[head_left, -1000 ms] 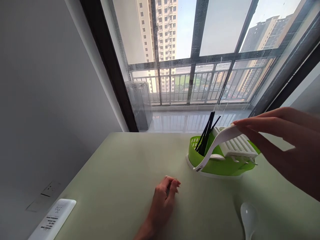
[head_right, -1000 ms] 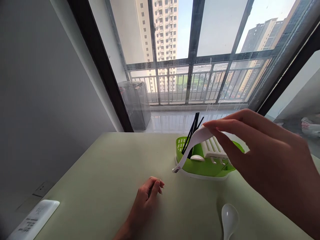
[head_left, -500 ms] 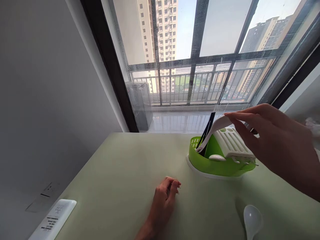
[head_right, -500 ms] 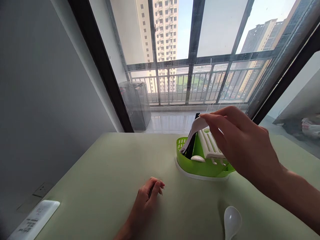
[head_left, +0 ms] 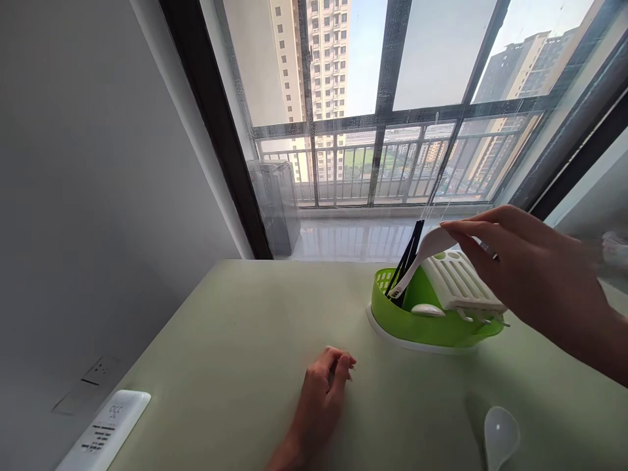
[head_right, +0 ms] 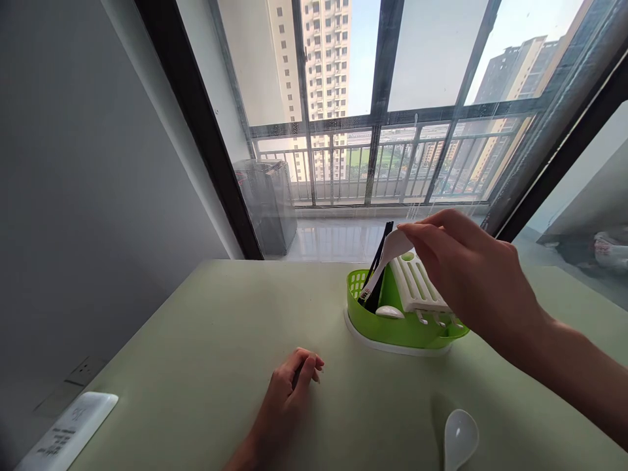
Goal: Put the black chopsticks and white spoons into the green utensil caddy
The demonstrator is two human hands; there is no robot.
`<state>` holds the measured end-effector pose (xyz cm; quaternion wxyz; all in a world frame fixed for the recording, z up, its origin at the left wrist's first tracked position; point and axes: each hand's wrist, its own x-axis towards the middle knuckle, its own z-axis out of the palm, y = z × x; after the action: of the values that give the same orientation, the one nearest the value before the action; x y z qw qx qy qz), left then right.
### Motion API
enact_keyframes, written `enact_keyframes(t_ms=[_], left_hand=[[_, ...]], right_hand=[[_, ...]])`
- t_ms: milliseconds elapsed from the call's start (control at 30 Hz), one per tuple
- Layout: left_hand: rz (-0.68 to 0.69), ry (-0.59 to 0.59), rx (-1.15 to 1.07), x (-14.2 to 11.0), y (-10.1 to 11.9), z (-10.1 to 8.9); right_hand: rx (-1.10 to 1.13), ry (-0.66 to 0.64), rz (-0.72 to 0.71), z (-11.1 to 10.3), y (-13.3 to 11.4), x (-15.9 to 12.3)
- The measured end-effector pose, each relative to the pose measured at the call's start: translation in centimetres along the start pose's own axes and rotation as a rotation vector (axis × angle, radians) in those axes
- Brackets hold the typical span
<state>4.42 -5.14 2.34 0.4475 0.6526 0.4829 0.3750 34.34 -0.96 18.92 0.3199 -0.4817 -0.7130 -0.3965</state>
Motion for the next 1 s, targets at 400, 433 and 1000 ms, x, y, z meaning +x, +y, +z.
enact_keyframes(t_ms=[400,433,1000], left_hand=[[-0.004,-0.001,0.014,0.0,-0.3,-0.1],[-0.006,-0.002,0.012,0.0,-0.2,-0.1],[0.012,0.003,0.031,0.1,-0.5,0.0]], right_hand=[[0.175,-0.382,-0.258,2.4,-1.3,-1.4],[0.175,-0.388,-0.262,2.5,-1.3,-1.2],[0.128,-0.69,-0.191,3.3,-2.0,0.9]])
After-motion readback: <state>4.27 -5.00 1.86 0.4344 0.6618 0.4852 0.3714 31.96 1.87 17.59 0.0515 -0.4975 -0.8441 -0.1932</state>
